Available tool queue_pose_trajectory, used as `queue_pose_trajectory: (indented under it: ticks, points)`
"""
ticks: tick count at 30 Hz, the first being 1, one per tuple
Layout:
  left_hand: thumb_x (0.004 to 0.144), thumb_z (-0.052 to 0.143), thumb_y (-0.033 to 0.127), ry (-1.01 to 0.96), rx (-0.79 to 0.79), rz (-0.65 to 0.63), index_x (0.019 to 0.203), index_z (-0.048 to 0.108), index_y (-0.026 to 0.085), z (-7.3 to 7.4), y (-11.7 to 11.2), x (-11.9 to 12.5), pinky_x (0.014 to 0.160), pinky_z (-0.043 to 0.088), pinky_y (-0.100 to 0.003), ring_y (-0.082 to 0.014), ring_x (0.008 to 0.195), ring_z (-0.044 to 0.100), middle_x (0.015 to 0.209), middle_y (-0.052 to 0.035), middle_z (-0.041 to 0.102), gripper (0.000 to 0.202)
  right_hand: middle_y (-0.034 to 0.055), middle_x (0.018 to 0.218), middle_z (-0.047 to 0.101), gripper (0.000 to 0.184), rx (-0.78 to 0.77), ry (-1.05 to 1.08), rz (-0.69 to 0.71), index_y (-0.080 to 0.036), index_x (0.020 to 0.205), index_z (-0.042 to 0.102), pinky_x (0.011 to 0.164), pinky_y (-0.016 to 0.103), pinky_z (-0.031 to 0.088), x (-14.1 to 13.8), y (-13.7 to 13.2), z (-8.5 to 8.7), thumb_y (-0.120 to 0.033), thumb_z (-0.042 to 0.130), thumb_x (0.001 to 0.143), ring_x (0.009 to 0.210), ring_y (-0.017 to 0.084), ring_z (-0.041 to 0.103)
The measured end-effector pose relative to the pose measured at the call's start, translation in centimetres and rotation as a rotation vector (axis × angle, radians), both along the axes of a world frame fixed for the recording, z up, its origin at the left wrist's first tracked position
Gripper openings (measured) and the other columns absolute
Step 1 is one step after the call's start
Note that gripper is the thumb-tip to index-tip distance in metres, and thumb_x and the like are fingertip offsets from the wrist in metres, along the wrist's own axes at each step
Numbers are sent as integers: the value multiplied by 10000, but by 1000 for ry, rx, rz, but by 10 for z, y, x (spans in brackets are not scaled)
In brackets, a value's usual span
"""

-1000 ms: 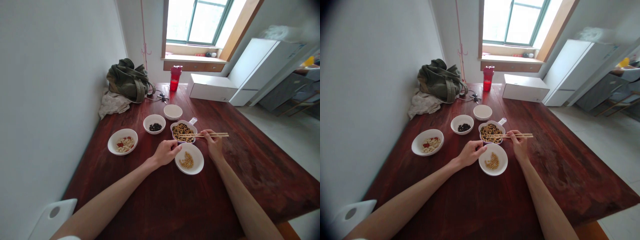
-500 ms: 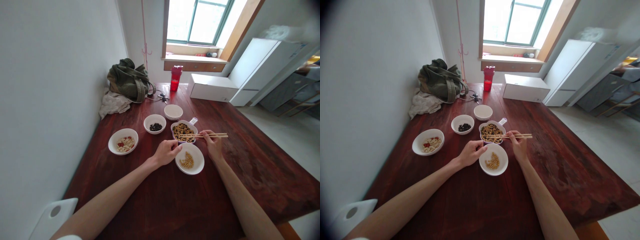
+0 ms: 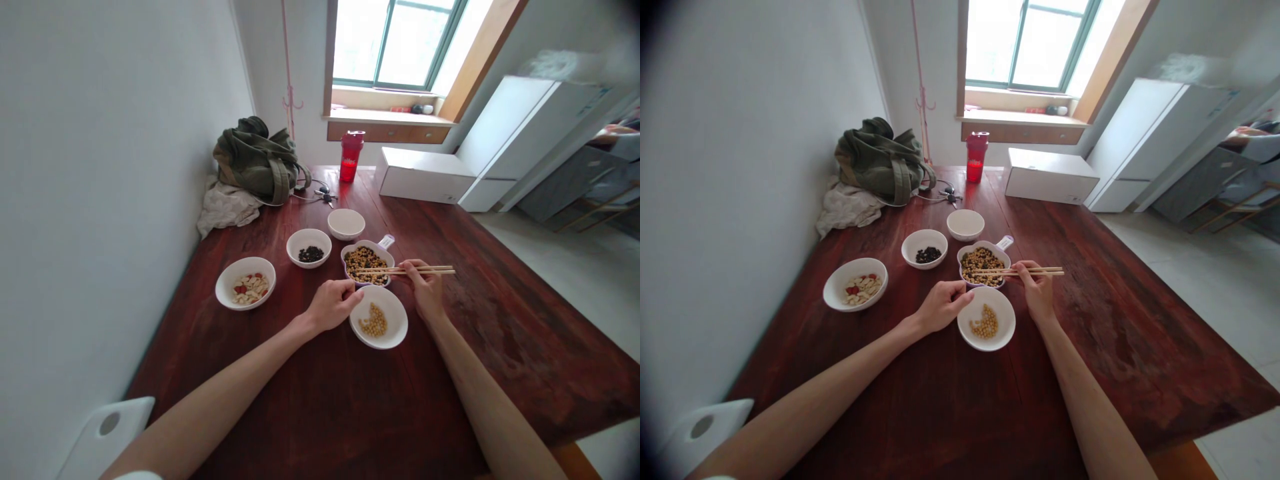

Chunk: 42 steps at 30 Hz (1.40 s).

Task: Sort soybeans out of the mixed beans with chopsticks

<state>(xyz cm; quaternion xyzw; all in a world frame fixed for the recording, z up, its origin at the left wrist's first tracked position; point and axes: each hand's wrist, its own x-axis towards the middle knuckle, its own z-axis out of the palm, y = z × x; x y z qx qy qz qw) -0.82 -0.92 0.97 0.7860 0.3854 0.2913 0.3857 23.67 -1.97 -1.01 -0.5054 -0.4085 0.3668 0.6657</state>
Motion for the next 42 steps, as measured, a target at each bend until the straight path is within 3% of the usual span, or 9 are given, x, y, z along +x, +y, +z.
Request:
queue_pose_trajectory:
  ticks: [15,26,42]
  points:
    - [943,529,452,-6,-14,3,633,420,170,0,0,0,562,247,-241,-93,575,367,589,40,410,433,41,849,775,205,14,-52,8,-215,846,741,689,376,669,4,0,-2,-418,764,835,743,231,768]
    - [953,523,449,0,1,1,636,407,172,0,0,0,567,244,-243,-92,576,365,590,43,405,437,47,825,775,202,11,-100,-22,-209,830,749,655,354,660,2,-3,6,-410,768,828,705,223,755]
    - [948,532,442,8,6,5,634,410,170,-2,1,0,573,254,-236,-92,580,375,590,41,416,434,28,609,684,431,-14,-139,-32,-182,727,737,483,255,496,9,-1,-1,-570,659,898,510,151,624]
